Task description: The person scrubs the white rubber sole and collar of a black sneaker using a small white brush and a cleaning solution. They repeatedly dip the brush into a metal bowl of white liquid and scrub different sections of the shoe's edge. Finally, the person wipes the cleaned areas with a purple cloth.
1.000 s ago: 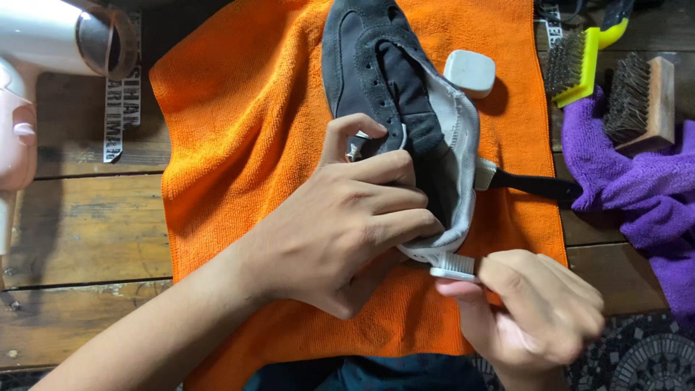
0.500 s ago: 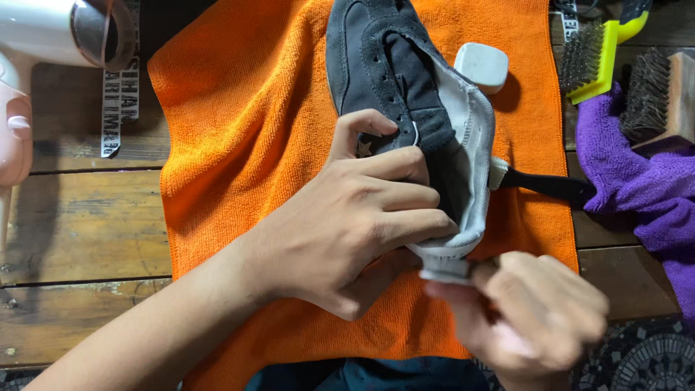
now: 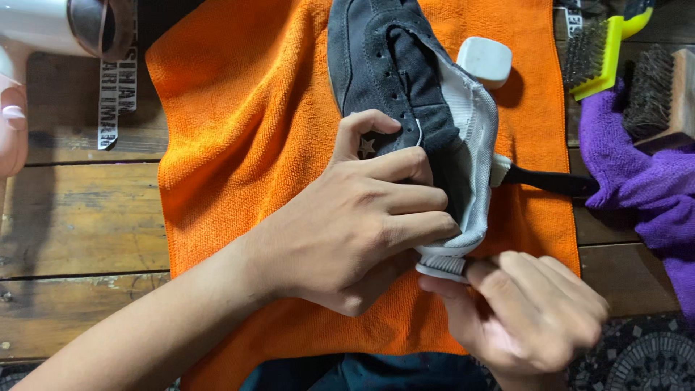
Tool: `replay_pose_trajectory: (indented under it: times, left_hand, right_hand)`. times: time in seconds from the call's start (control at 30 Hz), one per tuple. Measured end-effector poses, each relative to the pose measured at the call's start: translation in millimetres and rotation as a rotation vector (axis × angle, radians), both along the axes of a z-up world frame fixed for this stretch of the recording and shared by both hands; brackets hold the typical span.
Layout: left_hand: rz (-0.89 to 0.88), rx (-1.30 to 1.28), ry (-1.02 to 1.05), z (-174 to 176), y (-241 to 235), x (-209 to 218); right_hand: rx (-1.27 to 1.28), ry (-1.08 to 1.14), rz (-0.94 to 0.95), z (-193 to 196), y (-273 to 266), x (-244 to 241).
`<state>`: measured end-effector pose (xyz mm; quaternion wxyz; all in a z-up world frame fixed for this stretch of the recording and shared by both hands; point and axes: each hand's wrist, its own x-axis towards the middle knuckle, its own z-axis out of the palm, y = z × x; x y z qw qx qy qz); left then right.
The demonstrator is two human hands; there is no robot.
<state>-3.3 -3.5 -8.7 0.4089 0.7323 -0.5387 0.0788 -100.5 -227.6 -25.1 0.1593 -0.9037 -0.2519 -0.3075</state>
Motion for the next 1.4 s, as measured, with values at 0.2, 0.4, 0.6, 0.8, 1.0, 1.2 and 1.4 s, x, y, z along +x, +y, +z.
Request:
replay_pose_trajectory:
  times: [0.2, 0.4, 0.6, 0.8, 1.0, 1.2, 1.4]
  left_hand:
    - [0.016, 0.002, -0.013, 1, -2, 1]
    - [0.0, -0.011, -0.009, 1, -2, 1]
    - [0.008, -0.032, -0.02, -3, -2, -1]
    - [0.013, -0.023, -0.056, -5, -1, 1]
    - [0.008, -0.046, -0.042, -5, -2, -1]
    - [0.005, -0.03, -0.035, -4, -4, 2]
    - [-0.003, -0.046, -0.049, -4, -4, 4]
  right_hand:
    - [0.053, 0.012, -0.087, -1, 1, -3]
    - [0.074, 0.033, -0.112, -3, -6, -6]
    - [0.044, 0.006, -0.078, -8, -10, -4]
    - [-0.002, 0.022, -0.043, 1, 0, -1]
    - [-0.018, -0.037, -0.032, -3, 1, -3]
    - [0.016, 0.005, -0.181, -8, 0, -14]
    - [0.091, 0.051, -0.183, -9, -4, -14]
